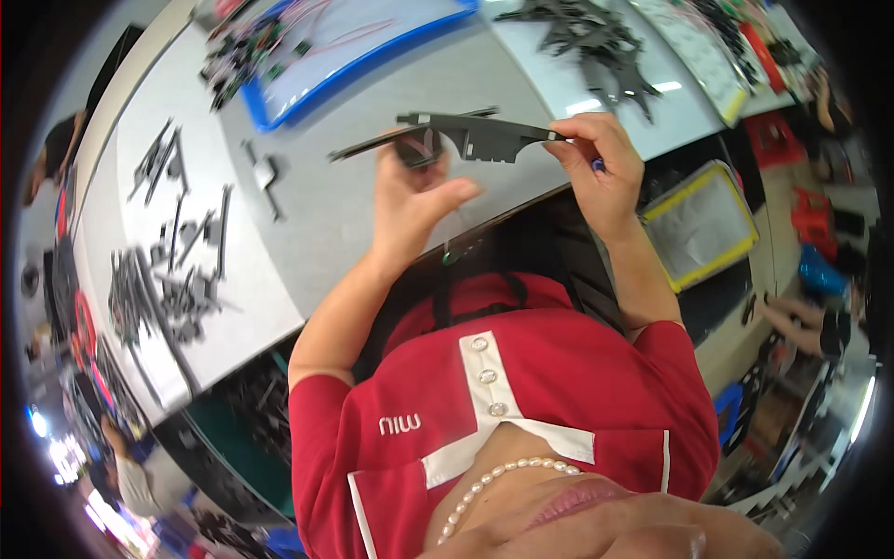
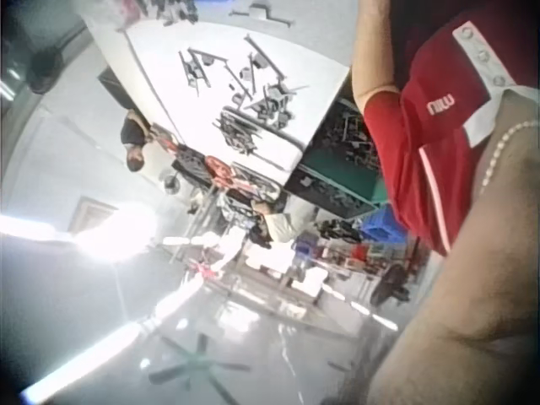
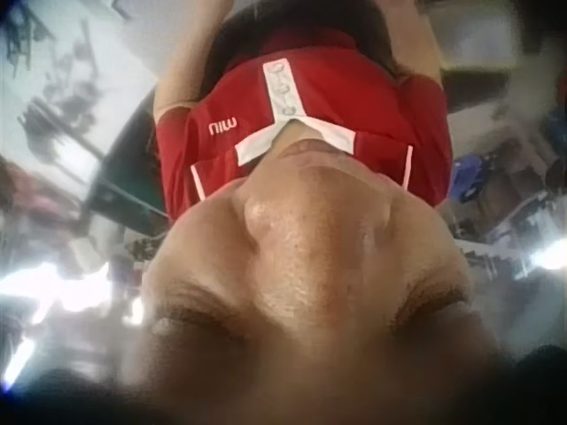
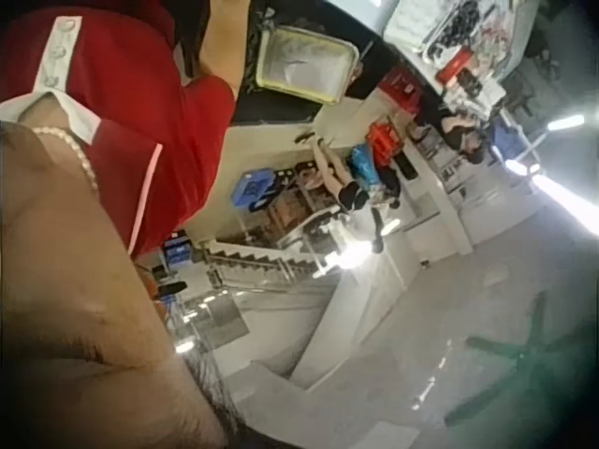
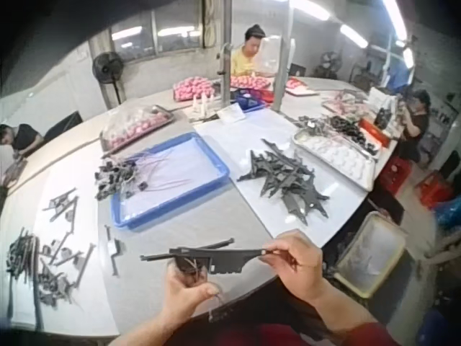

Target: Assembling small electronic components and plastic housings using a screwdriver at a workshop bench.

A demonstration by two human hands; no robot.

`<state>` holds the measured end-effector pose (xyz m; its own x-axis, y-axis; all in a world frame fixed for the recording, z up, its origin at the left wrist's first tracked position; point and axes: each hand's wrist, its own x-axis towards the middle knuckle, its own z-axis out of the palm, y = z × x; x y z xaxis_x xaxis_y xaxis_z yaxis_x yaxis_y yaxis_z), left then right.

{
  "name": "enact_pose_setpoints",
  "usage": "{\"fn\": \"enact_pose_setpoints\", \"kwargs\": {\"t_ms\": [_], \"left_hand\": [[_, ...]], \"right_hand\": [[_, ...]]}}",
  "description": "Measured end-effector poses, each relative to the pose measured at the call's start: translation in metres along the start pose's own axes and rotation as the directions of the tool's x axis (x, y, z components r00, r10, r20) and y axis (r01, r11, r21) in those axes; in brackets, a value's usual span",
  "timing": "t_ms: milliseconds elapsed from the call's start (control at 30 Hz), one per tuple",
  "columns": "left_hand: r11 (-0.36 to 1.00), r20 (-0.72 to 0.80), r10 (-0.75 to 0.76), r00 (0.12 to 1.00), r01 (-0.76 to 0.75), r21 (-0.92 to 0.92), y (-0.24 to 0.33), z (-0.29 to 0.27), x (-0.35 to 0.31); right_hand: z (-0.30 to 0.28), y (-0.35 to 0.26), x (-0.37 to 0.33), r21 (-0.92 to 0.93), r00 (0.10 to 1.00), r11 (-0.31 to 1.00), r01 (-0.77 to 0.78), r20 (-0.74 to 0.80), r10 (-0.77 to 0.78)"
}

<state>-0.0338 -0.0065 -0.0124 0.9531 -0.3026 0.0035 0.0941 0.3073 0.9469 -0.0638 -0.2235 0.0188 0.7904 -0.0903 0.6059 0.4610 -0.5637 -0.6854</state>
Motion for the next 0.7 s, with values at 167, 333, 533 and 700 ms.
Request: {"fn": "enact_pose_setpoints", "kwargs": {"t_ms": [167,333,533,700], "left_hand": [[0.994,0.09,0.105,0.99,-0.106,0.012,0.008,0.008,-0.007],[0.993,0.052,0.11,0.993,-0.108,-0.042,0.003,0.008,-0.011],[0.982,0.043,0.19,0.981,-0.19,0.004,-0.003,0.009,-0.011],[0.976,0.072,0.201,0.977,-0.193,-0.099,-0.005,0.004,-0.017]], "right_hand": [[0.02,-0.007,0.007,-0.005,0.982,0.989,0.151,0.112,-0.149],[0.027,-0.009,0.016,-0.012,0.96,0.965,0.261,0.107,-0.258],[0.032,-0.004,0.011,-0.017,0.96,0.961,0.275,0.061,-0.274],[0.026,-0.013,0.007,0.046,0.984,0.988,0.149,0.092,-0.152]]}}
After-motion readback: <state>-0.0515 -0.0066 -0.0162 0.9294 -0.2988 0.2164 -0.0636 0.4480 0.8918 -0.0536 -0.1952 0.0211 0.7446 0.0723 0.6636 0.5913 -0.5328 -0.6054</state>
